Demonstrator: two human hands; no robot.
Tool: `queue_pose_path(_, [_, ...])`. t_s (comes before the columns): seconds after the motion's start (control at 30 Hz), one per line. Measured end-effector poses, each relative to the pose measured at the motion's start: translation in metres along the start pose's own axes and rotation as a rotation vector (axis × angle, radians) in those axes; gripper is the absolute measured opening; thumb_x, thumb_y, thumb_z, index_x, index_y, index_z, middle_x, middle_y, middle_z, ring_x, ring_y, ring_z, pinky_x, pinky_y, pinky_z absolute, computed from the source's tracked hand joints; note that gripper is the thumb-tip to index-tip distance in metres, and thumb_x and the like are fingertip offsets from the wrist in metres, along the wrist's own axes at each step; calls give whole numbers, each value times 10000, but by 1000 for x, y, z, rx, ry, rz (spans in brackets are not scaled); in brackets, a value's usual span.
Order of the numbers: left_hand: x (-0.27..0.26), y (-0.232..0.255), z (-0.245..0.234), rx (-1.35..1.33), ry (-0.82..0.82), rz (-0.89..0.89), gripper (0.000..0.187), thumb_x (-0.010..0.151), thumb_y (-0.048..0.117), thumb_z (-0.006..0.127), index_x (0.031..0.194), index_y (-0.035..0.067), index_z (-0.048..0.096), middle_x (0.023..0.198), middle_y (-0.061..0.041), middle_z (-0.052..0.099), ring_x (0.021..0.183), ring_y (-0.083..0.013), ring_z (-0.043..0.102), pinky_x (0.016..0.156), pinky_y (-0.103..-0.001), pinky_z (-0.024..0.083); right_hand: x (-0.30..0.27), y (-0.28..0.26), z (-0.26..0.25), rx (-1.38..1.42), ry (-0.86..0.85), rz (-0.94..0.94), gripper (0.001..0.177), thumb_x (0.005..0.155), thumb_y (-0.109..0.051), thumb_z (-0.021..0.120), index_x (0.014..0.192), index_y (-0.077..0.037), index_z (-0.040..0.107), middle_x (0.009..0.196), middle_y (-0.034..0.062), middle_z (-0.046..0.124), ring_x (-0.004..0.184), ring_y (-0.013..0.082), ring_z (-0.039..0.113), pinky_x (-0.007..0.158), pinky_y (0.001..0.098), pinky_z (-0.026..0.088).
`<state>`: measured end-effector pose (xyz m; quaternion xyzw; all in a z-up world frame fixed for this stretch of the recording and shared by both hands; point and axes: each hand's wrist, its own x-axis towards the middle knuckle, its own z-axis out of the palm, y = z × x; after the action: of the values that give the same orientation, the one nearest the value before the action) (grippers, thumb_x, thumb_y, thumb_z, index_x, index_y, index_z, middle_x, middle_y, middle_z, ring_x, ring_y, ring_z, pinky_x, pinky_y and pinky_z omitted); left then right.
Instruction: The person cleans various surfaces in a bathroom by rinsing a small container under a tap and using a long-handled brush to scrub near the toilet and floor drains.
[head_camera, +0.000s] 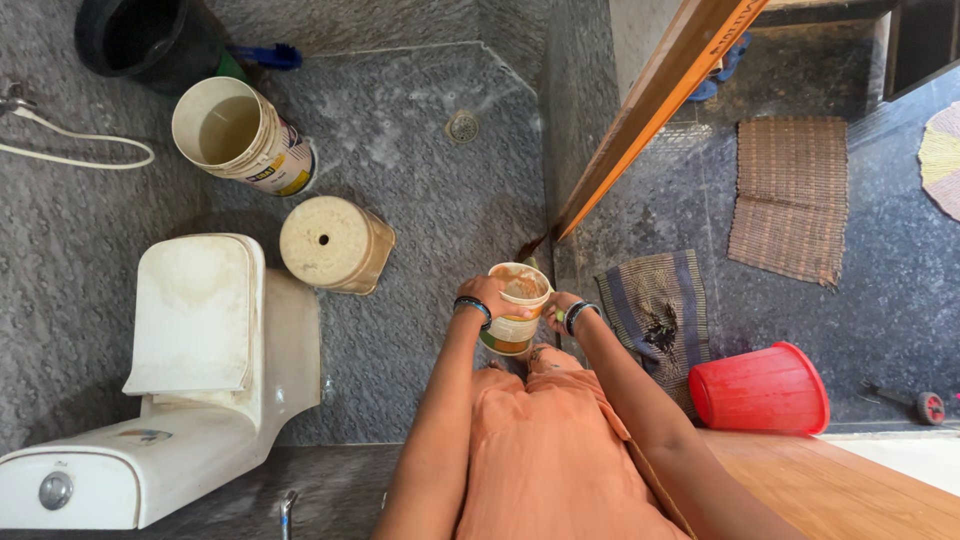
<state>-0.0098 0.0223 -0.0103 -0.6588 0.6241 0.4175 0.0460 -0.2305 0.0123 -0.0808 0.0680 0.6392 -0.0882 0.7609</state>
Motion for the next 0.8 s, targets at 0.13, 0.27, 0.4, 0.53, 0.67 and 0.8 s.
queue_pose_path(0.13, [-2,2,-3,20,-21,-4,976,424,826,828,1091,115,788,1167,-172,735,1140,-324,675,1005,-434,516,1,-1,0,-19,-28,-29,201,1037,-199,501,873,-118,583,629,-40,528,459,28,463,407,178,381])
queue_pose_path(0.27, [-2,3,-4,7,-38,-9,985,418,831,809,1086,107,793,1161,-156,753,1136,-303,697,1013,-420,523,1,-2,1,-6,16,-15,268,1057,-272,508,858,-104,572,631,-35,520,455,27,462,401,175,382])
queue_pose_path(0.4, [1,0,-1,-12,-32,-2,1010,414,826,827,1122,107,773,1162,-160,746,1136,-305,692,1003,-425,517,1,-3,0,-9,-3,-13,256,1061,-249,527,859,-99,575,634,-34,532,456,22,466,399,171,386])
queue_pose_path(0.53, [2,0,2,-32,-14,-17,1031,392,814,840,1142,112,758,1169,-158,735,1137,-302,689,992,-426,517,1,-3,0,16,-27,8,266,1055,-280,526,862,-104,576,635,-38,521,456,25,468,401,169,387])
queue_pose_path(0.67, [3,-3,5,-29,-10,-7,1028,397,818,831,1123,92,767,1157,-161,745,1123,-304,699,989,-421,527,1,-3,-1,42,-98,28,284,1049,-318,509,865,-113,578,635,-47,511,452,24,467,396,168,380])
queue_pose_path(0.8, [3,-7,6,-5,-15,0,1012,423,830,814,1101,80,783,1135,-181,755,1104,-314,713,994,-416,539,2,-3,1,31,-111,14,288,1052,-320,511,870,-110,587,637,-39,522,448,25,464,393,163,376])
